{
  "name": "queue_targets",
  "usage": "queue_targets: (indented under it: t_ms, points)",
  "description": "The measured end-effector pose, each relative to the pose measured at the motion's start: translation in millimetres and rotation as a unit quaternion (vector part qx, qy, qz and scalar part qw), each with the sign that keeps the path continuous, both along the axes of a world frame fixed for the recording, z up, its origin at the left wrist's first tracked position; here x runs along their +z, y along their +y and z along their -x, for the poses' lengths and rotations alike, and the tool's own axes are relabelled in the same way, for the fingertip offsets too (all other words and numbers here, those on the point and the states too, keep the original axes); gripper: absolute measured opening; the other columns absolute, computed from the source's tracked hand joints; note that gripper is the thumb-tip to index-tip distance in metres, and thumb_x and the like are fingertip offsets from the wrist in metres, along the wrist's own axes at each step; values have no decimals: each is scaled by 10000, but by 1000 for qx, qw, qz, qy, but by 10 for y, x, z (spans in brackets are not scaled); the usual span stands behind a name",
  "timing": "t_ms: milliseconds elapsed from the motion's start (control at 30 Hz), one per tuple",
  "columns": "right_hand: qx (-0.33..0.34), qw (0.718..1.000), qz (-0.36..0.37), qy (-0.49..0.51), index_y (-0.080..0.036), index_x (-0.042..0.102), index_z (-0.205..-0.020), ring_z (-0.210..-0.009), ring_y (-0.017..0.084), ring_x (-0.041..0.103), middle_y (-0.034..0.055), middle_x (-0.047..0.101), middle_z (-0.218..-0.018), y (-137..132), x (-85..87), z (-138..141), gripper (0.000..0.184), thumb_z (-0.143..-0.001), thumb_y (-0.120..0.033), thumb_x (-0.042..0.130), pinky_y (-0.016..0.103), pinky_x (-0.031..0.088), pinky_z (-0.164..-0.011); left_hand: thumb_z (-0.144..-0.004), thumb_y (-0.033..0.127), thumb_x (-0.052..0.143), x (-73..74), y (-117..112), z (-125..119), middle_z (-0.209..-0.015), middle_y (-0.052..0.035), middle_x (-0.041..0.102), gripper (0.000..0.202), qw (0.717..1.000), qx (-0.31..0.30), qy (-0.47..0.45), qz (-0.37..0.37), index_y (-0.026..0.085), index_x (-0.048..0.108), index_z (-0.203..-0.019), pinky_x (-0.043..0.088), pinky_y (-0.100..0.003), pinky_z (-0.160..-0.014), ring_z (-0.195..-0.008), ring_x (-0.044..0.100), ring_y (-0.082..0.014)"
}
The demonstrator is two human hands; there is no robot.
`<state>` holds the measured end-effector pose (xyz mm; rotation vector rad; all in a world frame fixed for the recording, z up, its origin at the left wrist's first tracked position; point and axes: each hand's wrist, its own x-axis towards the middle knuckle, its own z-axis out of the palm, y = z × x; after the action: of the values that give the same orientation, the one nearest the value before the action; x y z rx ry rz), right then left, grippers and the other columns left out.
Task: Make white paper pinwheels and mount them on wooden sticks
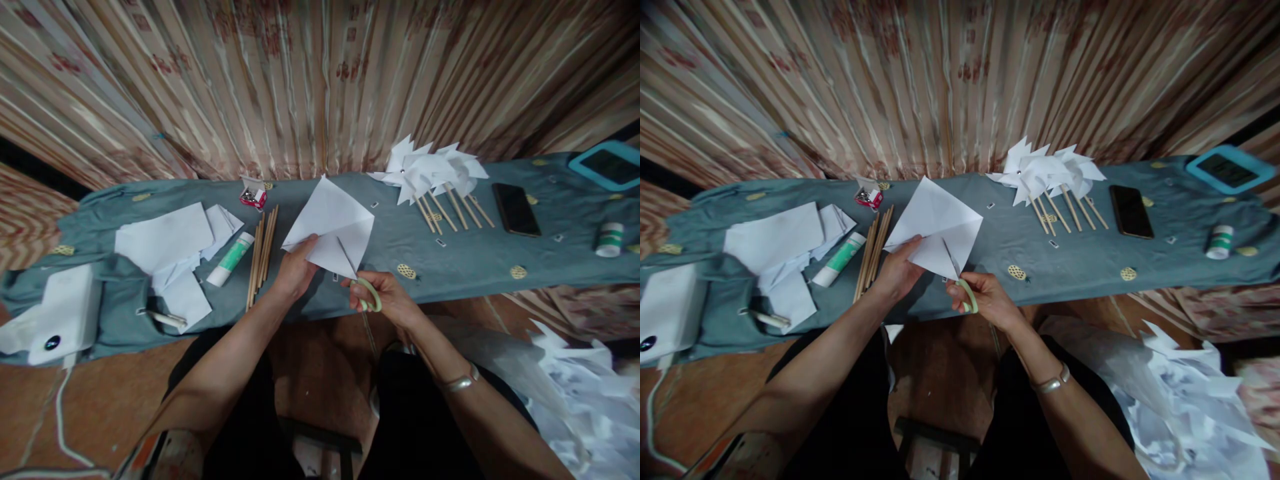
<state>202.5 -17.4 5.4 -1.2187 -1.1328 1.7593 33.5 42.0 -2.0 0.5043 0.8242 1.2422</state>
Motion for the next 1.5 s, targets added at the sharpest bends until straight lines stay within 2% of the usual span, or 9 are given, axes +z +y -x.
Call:
queue_targets:
  t_ms: [300,567,967,1133,1267,1500]
  points:
    - [-3,1000,-1,-8,-165,688,-679,-428,68,510,-14,629,-528,4,16,8,467,-582,-606,809,198,396,-426,-591,302,818,5,-9,-21,-815,-22,694,333,1000,0,-11,2,138,669,-841,474,-289,-723,-756,616,-162]
    - [-3,1000,-9,-12,-169,677,-650,-430,70,507,-12,620,-522,7,-3,14,467,-579,-612,807,202,405,-430,-613,302,801,-29,6,-38,-822,-23,688,319,1000,12,-14,0,135,668,-850,463,-294,-725,-732,601,-155]
    - [-10,1000,-6,-12,-168,688,-680,-429,67,491,-21,601,-515,9,21,38,480,-568,-619,811,208,410,-433,-616,298,798,14,-5,-26,-852,-32,689,330,1000,11,-5,5,132,663,-867,459,-291,-730,-752,608,-160]
    - [21,1000,0,-14,-174,689,-773,-462,82,524,-13,635,-572,-19,3,-5,484,-601,-614,795,215,418,-450,-625,278,783,34,-7,-19,-853,-30,701,309,1000,14,-1,8,139,665,-874,472,-293,-745,-775,630,-169]
    - [62,998,8,-23,-157,679,-900,-536,106,567,21,677,-666,-56,11,-97,538,-658,-633,749,221,421,-477,-624,259,783,69,21,38,-851,-33,716,310,1000,17,-5,1,148,661,-885,485,-310,-805,-862,661,-199]
    - [134,989,24,-61,-143,696,-922,-576,113,585,36,695,-700,-94,114,-457,535,-695,-626,725,228,446,-524,-665,216,743,114,79,183,-895,-36,731,270,1000,26,-2,-5,179,669,-921,499,-357,-876,-984,666,-241]
